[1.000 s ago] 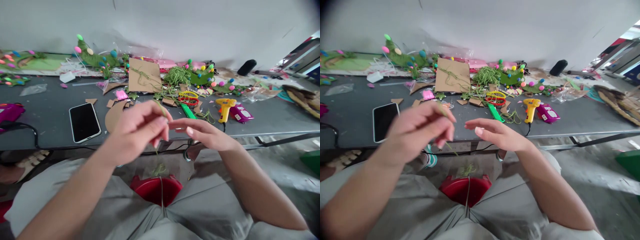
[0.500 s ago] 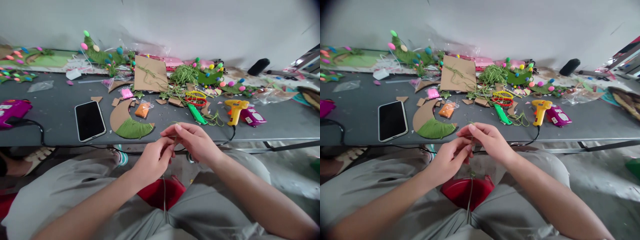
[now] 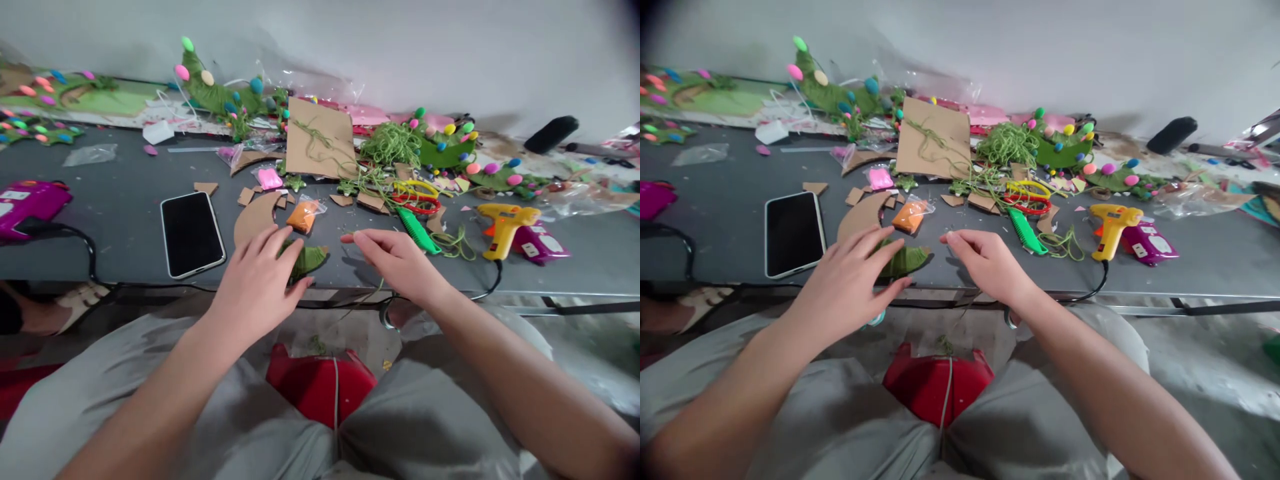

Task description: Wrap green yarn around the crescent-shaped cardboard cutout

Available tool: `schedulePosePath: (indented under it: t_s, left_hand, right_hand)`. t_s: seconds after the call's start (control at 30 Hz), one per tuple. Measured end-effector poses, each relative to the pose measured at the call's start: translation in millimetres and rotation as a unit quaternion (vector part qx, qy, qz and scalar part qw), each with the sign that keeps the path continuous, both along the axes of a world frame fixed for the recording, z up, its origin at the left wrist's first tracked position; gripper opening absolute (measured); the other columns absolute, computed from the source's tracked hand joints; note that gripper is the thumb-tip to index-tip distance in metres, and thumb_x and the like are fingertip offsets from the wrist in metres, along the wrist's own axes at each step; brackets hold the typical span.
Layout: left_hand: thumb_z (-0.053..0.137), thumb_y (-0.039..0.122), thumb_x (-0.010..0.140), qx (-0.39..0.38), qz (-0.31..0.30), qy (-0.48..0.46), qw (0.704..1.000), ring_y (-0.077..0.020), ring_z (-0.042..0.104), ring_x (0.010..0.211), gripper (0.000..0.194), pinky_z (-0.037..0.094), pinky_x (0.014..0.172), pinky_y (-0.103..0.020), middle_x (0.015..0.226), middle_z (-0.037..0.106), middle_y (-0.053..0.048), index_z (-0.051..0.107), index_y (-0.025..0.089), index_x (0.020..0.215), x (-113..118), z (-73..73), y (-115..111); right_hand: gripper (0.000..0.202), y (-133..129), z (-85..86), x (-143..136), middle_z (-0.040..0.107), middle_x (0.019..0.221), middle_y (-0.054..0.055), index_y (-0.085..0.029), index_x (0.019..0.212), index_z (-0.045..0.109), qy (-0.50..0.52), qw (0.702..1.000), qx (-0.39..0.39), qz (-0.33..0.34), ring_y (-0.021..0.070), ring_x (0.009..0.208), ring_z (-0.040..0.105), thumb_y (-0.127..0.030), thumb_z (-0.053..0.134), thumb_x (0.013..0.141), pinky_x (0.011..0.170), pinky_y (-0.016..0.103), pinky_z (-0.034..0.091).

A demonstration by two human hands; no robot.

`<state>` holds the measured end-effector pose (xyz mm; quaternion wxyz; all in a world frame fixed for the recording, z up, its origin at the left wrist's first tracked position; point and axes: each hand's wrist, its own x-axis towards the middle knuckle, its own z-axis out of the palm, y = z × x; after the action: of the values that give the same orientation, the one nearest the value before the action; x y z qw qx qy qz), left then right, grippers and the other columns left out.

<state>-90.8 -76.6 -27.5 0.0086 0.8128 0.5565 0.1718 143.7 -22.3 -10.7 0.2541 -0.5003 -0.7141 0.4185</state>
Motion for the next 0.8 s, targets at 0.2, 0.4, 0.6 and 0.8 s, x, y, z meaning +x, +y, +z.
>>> schedulePosePath:
  t_s: [0.2,0.4,0.6,0.8]
  left_hand:
    - [0.058,0.02,0.094,-0.026,-0.05,0.02,0.998,-0.0342,0.057,0.128,0.032,0.039,0.112,-0.054,0.132,0.065,-0.015,0.062,0.018,0.126,-1,-10.7,-2]
    - [0.06,0.02,0.094,0.02,-0.049,-0.046,0.998,-0.034,0.05,0.138,0.037,0.033,0.117,-0.057,0.14,0.061,-0.013,0.057,0.022,0.13,-13,-12.6,-8]
    - [0.086,0.032,0.076,0.122,0.162,-0.446,0.872,-0.0336,0.038,0.147,0.074,0.036,0.12,-0.054,0.157,0.041,-0.002,0.047,0.039,0.139,-19,3.8,-8]
    - [0.079,0.033,0.084,-0.182,0.05,-0.736,0.65,-0.0282,0.07,0.111,0.031,0.058,0.096,-0.047,0.115,0.072,-0.009,0.068,0.02,0.111,14,13.6,-2]
  right_hand:
    - [0.037,15,-13.7,-27,0.05,0.067,-0.002,-0.015,0.083,0.068,-0.091,0.992,0.018,0.084,0.0109,0.063,0.039,-0.046,0.052,0.096,0.059,0.026,0.029]
    - [0.036,23,-9.6,-38,0.042,0.057,-0.007,-0.014,0.083,0.068,-0.074,0.983,-0.088,0.141,0.008,0.055,0.032,-0.05,0.071,0.082,0.052,0.024,0.023]
    - [0.036,-2,-0.8,-33,0.035,0.056,-0.008,-0.016,0.086,0.066,0.076,0.995,-0.059,0.033,0.0081,0.054,0.026,-0.052,0.073,0.083,0.049,0.024,0.021]
    - [0.032,-26,1.6,-22,0.041,0.063,-0.005,-0.018,0.091,0.065,0.11,0.992,-0.053,0.013,0.0092,0.057,0.031,-0.049,0.072,0.087,0.05,0.025,0.024]
